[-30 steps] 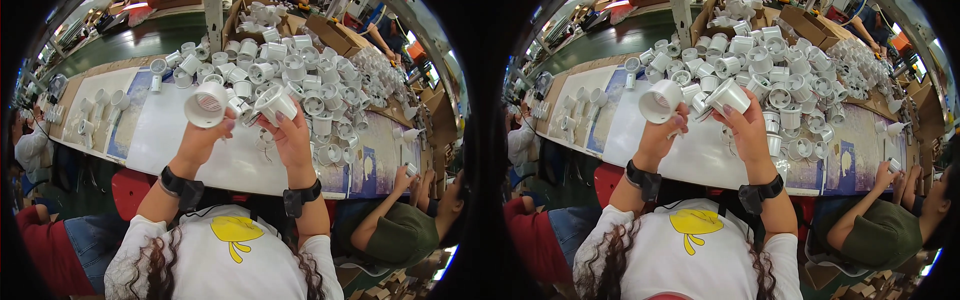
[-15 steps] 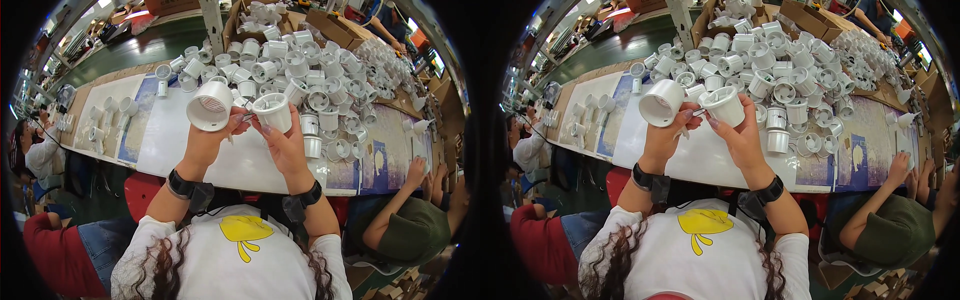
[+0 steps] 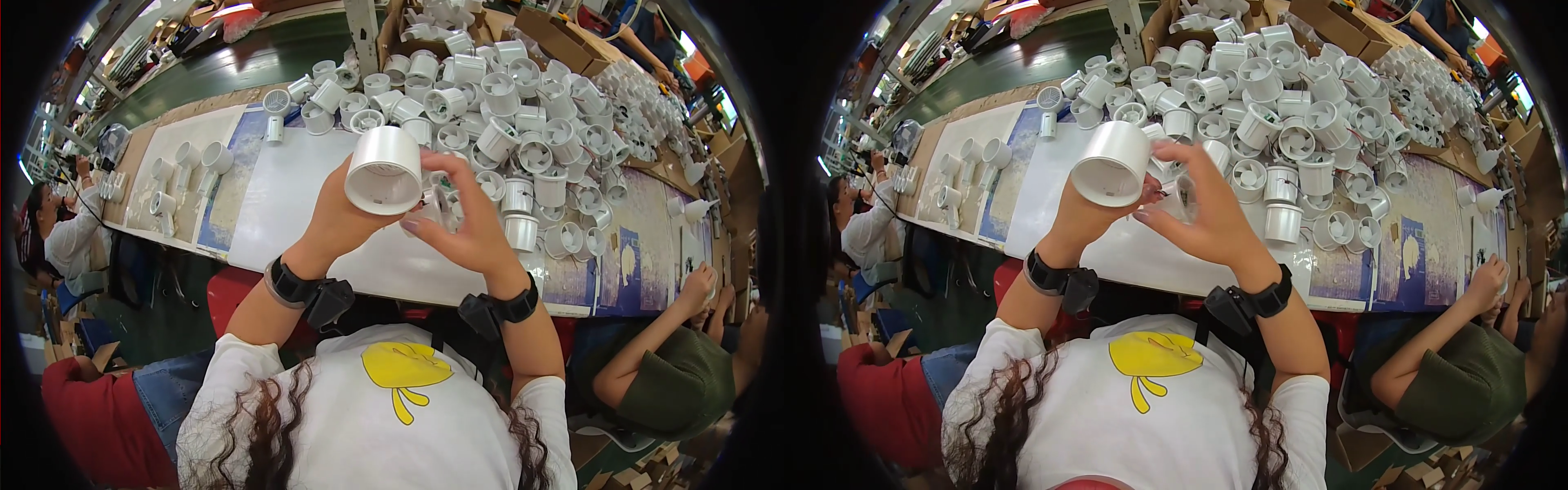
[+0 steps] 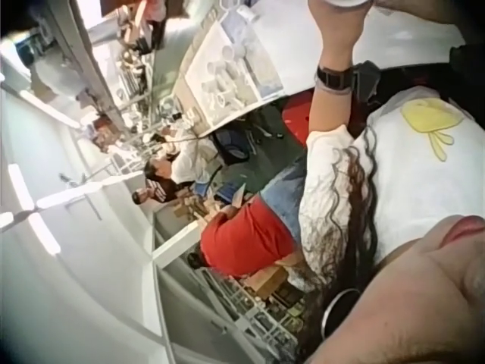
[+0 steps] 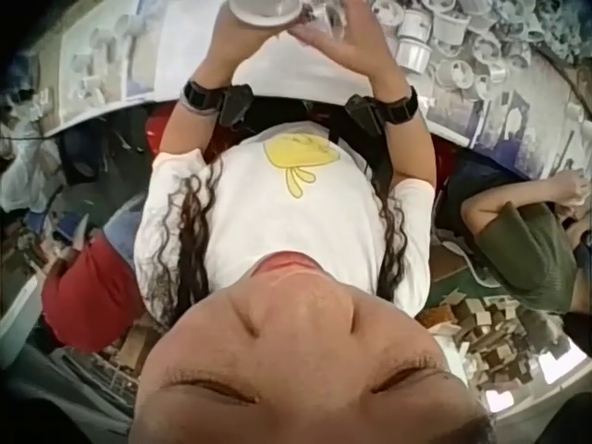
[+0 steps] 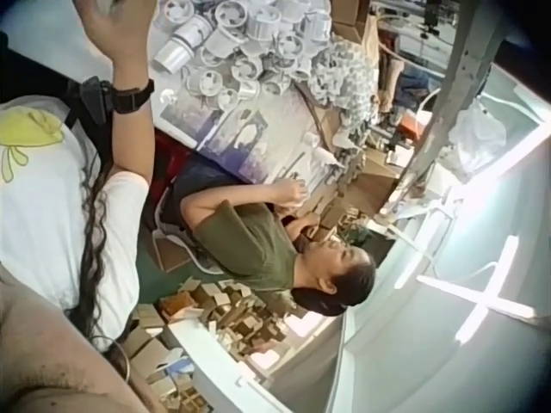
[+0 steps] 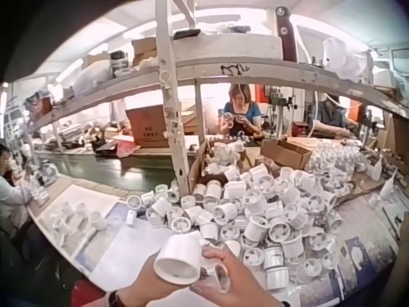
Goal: The person picks up a white plastic housing and a fan component, threads the wires through the housing, and presses the fan into place. They then tuck the wires into a side channel, fit a white plastic cover onto the housing, and set the assembled unit on the table.
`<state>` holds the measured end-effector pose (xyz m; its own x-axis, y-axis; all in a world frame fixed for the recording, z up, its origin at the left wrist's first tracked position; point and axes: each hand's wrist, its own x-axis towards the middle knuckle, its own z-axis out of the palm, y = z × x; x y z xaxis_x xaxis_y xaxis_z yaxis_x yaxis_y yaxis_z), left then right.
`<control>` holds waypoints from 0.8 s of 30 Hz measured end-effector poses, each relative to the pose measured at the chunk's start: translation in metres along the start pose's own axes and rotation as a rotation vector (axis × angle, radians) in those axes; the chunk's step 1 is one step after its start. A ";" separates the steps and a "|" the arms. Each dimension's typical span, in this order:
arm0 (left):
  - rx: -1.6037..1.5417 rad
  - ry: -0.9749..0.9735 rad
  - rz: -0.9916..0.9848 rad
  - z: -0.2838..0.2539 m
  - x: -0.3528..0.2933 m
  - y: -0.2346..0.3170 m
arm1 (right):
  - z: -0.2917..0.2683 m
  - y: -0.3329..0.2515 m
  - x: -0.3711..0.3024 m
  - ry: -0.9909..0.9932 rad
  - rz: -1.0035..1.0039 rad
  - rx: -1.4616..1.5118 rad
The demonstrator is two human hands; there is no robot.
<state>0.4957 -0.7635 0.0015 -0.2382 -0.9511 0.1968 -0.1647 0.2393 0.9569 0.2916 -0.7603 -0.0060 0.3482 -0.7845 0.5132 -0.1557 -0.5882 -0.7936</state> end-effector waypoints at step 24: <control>-0.338 0.086 -0.250 -0.010 -0.019 -0.060 | 0.041 0.037 -0.003 0.040 -0.036 -0.281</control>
<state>0.5198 -0.7616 -0.0573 -0.1480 -0.9879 -0.0466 0.1189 -0.0646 0.9908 0.3224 -0.7714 -0.0505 0.3226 -0.7657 0.5565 -0.3962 -0.6432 -0.6552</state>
